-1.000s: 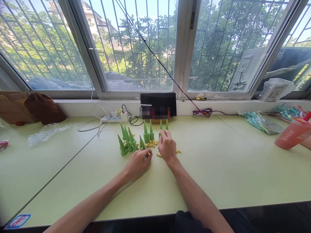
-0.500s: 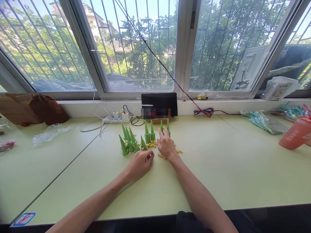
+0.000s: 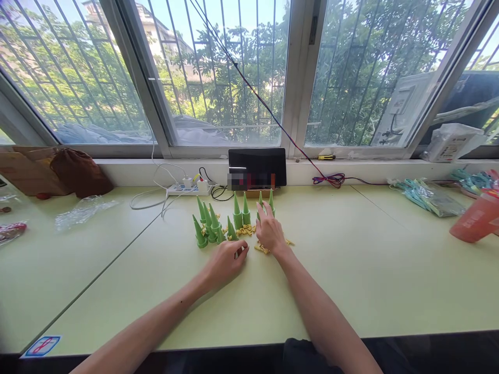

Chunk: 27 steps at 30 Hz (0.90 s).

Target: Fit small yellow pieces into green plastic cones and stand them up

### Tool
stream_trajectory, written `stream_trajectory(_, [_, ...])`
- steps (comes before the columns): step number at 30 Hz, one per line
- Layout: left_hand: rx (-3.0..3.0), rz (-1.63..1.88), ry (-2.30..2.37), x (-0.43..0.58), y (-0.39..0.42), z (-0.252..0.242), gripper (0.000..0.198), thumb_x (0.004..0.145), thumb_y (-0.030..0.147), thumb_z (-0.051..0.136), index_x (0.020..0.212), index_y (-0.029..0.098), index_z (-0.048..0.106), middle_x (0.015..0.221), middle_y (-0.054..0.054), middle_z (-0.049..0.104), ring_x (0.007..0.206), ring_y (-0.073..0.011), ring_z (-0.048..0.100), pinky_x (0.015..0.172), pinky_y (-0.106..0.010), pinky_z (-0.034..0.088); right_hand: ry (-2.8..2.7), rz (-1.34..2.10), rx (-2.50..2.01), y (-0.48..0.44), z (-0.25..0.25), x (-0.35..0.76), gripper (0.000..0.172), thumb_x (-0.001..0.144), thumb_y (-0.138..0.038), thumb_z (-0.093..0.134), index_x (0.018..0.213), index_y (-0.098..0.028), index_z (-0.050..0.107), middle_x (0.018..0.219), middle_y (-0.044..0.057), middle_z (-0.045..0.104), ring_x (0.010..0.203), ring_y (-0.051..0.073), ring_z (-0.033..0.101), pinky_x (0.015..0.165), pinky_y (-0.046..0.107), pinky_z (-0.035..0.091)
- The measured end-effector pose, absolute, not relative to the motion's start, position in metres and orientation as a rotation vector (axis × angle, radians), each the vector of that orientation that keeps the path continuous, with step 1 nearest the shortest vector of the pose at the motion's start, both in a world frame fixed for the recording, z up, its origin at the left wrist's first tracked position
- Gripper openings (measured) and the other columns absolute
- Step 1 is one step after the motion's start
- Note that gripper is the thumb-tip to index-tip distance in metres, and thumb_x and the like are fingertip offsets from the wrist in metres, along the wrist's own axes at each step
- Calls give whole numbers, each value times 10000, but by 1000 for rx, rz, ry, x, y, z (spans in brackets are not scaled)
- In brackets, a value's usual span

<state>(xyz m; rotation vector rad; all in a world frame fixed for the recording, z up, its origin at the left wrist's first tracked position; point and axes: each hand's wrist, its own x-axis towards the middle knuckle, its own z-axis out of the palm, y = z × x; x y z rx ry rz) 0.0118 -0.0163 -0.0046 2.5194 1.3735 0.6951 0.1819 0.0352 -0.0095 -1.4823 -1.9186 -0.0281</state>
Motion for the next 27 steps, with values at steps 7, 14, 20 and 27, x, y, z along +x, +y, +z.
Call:
stream_trajectory(7, [2530,703,1361,11,-16,-8,241,904,226,441,743,192,617,683,-29,668,612,-148,572,589,-243,340,-1912,-50,-1478,35,-8,183,582,932,-188,341,1510,-210,271,1495,149,327,962,250,641,755,384,556])
stream_trajectory(14, [2539,696,1361,11,-14,-10,237,904,226,443,755,192,624,698,-33,678,626,-151,585,600,-246,347,-1935,-42,-1508,36,-8,184,545,931,-180,339,1475,-212,353,1480,126,373,956,234,644,792,370,545])
stream_trajectory(20, [2536,684,1366,12,-15,-8,251,908,238,438,750,193,628,701,-39,677,630,-152,587,606,-246,350,-1995,-44,-1556,37,-8,185,517,917,-171,368,1428,-207,437,1451,115,421,1013,250,638,826,368,534])
stream_trajectory(27, [2520,689,1359,12,-15,-8,260,905,238,437,748,193,639,692,-42,672,623,-154,582,612,-249,357,-1976,-42,-1565,36,-7,185,538,898,-133,374,1426,-206,442,1444,117,430,1030,253,633,836,371,532])
